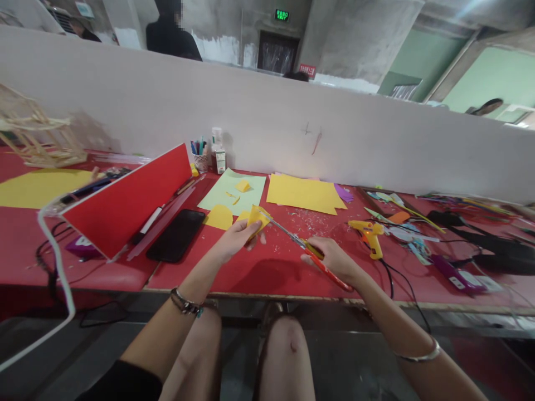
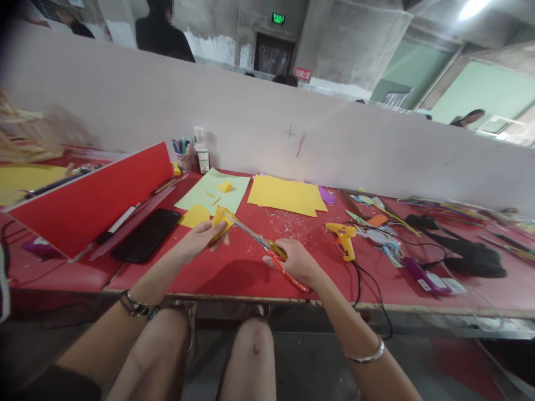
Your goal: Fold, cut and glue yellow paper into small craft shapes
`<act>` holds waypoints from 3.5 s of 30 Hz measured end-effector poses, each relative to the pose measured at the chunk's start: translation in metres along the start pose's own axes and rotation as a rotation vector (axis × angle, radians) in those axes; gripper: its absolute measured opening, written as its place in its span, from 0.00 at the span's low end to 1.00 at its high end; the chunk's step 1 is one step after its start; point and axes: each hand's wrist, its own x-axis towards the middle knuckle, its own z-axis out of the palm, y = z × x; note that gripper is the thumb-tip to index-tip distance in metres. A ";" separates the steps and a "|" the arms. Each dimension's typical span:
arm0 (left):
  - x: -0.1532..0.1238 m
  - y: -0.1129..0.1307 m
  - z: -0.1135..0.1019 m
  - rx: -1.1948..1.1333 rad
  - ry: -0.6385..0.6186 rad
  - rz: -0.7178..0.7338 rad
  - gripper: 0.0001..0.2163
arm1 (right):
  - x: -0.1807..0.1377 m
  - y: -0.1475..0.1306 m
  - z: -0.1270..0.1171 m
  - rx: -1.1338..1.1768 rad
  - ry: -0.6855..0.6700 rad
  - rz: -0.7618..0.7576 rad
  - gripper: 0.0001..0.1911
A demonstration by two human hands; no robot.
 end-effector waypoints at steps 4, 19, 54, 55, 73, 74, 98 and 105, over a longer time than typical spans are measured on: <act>0.001 -0.003 -0.001 -0.005 -0.012 0.000 0.21 | -0.001 0.002 0.001 0.023 -0.018 0.023 0.18; 0.000 -0.008 -0.004 -0.092 -0.035 -0.041 0.17 | -0.002 0.003 -0.002 -0.023 -0.101 0.042 0.14; -0.002 -0.010 -0.003 -0.177 -0.040 -0.147 0.10 | 0.004 0.003 0.000 -0.017 -0.137 0.034 0.18; -0.002 -0.010 -0.004 -0.180 -0.043 -0.142 0.10 | 0.004 0.002 -0.001 -0.028 -0.148 0.028 0.18; -0.001 -0.017 -0.004 -0.213 -0.036 -0.199 0.10 | 0.008 0.002 0.006 0.006 -0.183 0.015 0.19; -0.001 -0.017 -0.003 -0.194 -0.021 -0.189 0.10 | 0.007 0.002 0.006 0.006 -0.182 0.022 0.19; 0.007 -0.023 -0.001 -0.357 0.128 -0.086 0.09 | 0.009 0.002 0.013 -0.025 -0.205 0.065 0.18; 0.007 -0.024 0.000 -0.366 0.157 -0.122 0.05 | 0.012 -0.003 0.012 -0.026 -0.238 0.081 0.18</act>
